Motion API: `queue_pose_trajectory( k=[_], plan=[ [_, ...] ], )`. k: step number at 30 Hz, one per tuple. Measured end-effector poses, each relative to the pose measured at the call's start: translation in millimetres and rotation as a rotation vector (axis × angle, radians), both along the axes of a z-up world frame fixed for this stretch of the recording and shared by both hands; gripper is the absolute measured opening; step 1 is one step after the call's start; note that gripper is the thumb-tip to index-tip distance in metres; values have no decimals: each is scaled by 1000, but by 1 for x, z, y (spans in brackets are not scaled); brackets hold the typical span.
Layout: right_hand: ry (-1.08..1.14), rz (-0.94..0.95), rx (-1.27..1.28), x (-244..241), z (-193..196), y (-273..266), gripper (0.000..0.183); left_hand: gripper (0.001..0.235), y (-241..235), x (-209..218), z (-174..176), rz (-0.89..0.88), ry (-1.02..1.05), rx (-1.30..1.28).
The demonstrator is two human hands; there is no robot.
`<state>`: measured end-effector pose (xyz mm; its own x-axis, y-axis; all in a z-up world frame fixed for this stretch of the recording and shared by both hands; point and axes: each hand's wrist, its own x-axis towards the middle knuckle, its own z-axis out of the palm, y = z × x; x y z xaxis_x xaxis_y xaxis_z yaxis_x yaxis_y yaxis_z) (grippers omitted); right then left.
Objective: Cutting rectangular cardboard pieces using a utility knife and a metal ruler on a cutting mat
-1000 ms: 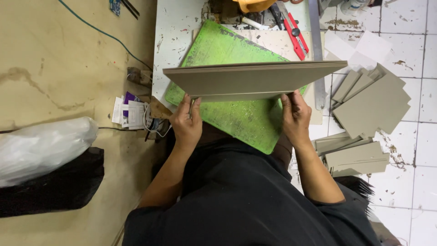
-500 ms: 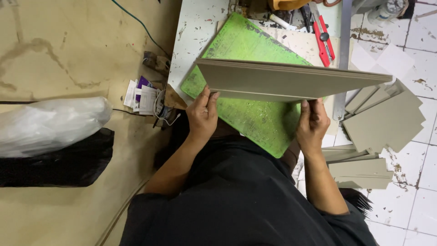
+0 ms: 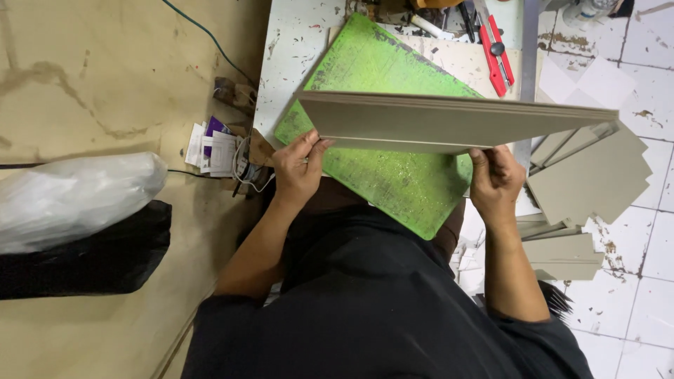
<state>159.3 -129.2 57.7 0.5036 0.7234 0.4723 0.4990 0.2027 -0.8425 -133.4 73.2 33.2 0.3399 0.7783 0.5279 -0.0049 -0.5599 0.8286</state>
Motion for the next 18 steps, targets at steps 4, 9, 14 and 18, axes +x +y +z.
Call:
queue_pose_trajectory(
  k=[4, 9, 14, 18],
  plan=[
    [46, 7, 31, 8, -29, -3, 17, 18, 9, -5, -38, 19, 88, 68],
    [-12, 4, 21, 15, -36, -13, 12, 7, 9, -6, -33, 12, 47, 171],
    [28, -2, 37, 7, -27, -6, 11, 5, 13, -5, -29, -1, 59, 223],
    [21, -34, 16, 19, -51, -20, 7, 4, 13, -8, -34, -33, 64, 196]
  ],
)
